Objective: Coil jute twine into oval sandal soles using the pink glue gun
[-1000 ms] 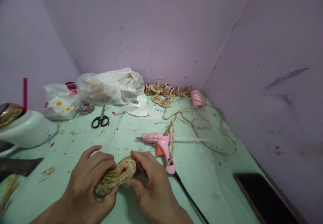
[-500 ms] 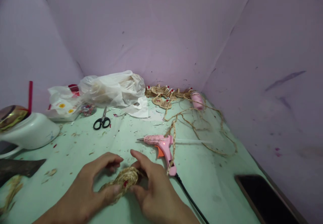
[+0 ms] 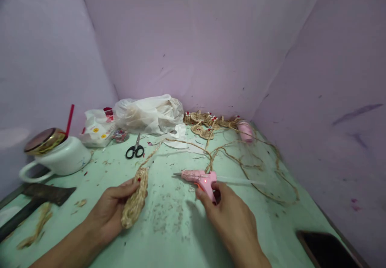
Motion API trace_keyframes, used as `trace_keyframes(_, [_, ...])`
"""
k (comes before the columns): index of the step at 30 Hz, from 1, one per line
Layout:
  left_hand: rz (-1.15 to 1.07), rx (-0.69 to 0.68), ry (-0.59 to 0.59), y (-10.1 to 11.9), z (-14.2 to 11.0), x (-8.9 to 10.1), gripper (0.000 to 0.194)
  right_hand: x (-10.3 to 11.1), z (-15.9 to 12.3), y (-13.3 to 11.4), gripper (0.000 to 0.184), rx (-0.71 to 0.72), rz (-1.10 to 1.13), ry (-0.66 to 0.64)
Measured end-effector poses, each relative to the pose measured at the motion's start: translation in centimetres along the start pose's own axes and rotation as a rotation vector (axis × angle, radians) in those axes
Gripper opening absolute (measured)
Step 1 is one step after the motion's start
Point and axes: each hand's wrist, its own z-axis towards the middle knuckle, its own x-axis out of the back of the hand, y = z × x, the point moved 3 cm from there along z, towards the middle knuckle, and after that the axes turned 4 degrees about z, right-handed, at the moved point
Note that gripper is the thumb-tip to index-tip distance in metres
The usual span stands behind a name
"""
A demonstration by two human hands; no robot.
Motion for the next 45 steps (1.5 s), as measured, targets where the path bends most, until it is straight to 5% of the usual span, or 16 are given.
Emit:
trace_keyframes(8, [0.376, -0.087, -0.205, -0.1, -0.1, 0.1, 0.034, -1.8, 0.2, 0.1, 0.028, -0.041, 0.279, -0.142])
trace_keyframes(14, [0.563, -0.214, -0.198, 0.9, 0.7, 0.5, 0.031, -0.3, -2.3, -0.6, 0.029, 0.024, 0.697, -0.235])
trace_keyframes(26, [0.681, -0.211, -0.234, 0.6, 0.6, 0.3, 0.03, -1.2, -3.9, -0.6, 0.044, 0.187, 0.752, -0.367])
trace_keyframes(45, [0.734, -0.215, -0.278, -0.3, 1.6, 0.9, 0.029, -1.8, -4.1, 0.0, 0.042, 0.178, 0.703, -0.336])
